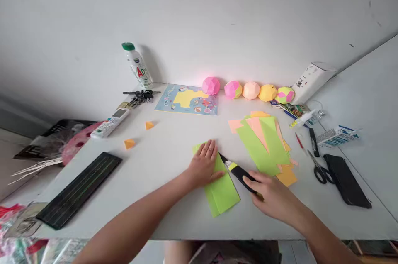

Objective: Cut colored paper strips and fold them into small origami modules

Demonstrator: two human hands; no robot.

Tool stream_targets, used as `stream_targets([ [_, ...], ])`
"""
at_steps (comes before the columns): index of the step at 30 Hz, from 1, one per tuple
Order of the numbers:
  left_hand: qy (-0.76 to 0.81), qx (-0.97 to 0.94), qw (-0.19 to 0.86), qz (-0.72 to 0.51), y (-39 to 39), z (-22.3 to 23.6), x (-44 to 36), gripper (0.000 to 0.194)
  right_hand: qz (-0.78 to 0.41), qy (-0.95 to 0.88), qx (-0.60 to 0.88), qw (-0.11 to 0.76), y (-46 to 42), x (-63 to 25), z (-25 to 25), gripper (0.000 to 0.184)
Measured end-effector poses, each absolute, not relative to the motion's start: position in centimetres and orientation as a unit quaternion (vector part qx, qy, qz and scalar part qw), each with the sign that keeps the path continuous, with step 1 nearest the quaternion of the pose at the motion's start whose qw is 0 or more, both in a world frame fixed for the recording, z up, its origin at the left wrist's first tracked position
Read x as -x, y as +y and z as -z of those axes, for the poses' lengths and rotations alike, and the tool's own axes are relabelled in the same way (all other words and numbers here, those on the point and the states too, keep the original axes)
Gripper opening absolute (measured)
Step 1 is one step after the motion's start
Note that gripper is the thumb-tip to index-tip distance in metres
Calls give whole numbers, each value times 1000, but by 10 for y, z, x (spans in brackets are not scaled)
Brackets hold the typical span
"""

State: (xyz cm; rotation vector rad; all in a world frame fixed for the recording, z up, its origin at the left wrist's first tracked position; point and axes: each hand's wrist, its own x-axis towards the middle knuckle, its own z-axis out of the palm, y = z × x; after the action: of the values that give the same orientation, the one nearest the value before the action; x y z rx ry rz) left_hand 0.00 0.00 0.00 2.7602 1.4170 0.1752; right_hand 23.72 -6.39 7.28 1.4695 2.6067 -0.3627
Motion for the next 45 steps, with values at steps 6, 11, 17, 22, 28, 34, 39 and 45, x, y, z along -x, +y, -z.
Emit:
stream_targets([
  [6,457,-887,-1,-69,-2,4,0,87,123,863,-489,39,-51,-229,-77,46],
  [11,453,-888,-2,-74,-2,4,1,87,114,860,-496,29,-53,-231,-72,45],
  [17,457,-886,-5,-83,-2,6,1,87,113,867,-486,-15,-39,-223,-69,44],
  [22,447,-891,6,-80,-2,5,1,88,105,871,-480,-32,-36,-224,-65,43],
  [28,448,-889,15,-90,-3,6,2,87,118,863,-483,-92,-20,-214,-56,42],
  [34,447,-885,40,-125,1,6,0,86,-2,796,-543,-268,-8,-266,-54,39],
  [39,494,-837,85,-219,9,3,0,47,-96,645,-720,-237,8,-344,-56,43],
  [45,472,-861,101,-161,21,4,17,56,-1,579,-805,-131,13,-382,-47,42],
])
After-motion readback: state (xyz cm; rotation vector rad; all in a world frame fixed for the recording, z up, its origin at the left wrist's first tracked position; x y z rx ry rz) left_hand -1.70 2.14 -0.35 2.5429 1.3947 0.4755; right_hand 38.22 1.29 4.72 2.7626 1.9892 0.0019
